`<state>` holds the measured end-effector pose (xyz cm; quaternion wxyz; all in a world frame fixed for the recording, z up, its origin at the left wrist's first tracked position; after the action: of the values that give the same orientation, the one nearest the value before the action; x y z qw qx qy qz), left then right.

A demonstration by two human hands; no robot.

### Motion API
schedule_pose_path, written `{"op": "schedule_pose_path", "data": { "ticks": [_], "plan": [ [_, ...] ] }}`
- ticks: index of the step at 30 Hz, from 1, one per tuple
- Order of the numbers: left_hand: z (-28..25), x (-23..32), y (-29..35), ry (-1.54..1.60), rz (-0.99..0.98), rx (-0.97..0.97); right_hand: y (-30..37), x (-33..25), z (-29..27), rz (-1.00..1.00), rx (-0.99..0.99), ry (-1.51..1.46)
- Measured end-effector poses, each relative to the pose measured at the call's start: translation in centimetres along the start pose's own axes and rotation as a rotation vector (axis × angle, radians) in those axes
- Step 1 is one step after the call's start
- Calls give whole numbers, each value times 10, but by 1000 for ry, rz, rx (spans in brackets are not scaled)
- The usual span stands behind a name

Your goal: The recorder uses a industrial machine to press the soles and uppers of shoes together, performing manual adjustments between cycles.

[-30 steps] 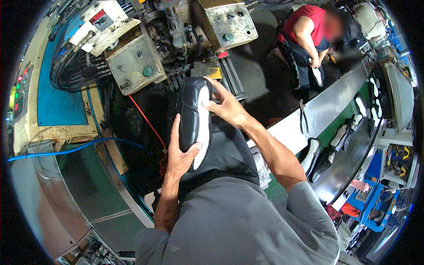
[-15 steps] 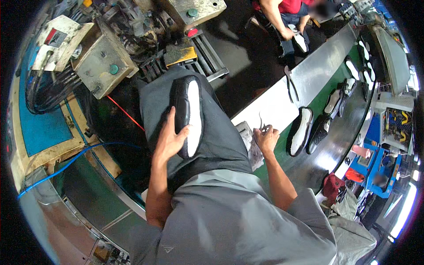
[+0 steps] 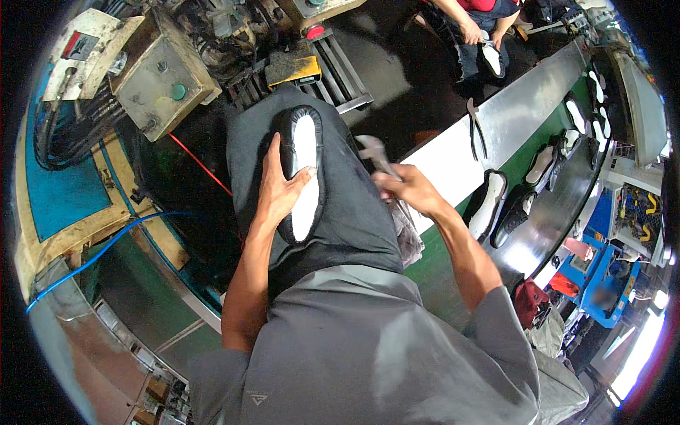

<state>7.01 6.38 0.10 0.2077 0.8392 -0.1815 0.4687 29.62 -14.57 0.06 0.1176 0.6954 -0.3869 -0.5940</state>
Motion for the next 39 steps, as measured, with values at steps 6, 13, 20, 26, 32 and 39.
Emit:
{"op": "schedule_pose_path", "data": {
  "ticks": [6,13,20,26,32,39],
  "plan": [
    [2,-14,-2,57,28,28,-32,-100,39,-572,-117,538],
    [6,-12,-2,-59,130,85,-41,-135,53,-530,-262,801],
    [5,-24,-3,26,93,74,-40,-127,59,-746,-65,1029],
    [8,-23,-4,65,72,69,-37,-120,50,-755,-32,944],
    [8,-30,-5,81,83,90,-44,-139,53,-720,-174,925],
    [10,-12,-3,-64,116,16,-52,-118,22,-595,-118,1008]
  ]
}}
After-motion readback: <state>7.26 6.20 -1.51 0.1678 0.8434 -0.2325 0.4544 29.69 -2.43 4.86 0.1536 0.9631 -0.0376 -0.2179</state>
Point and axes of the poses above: each hand's wrist, its own y-axis away from the middle knuckle, its own z-axis out of the palm, x = y × z, the point moved 4 cm from there along -y, towards the middle knuckle, and after that the axes turned 11 degrees about x, right-handed, at the moved point
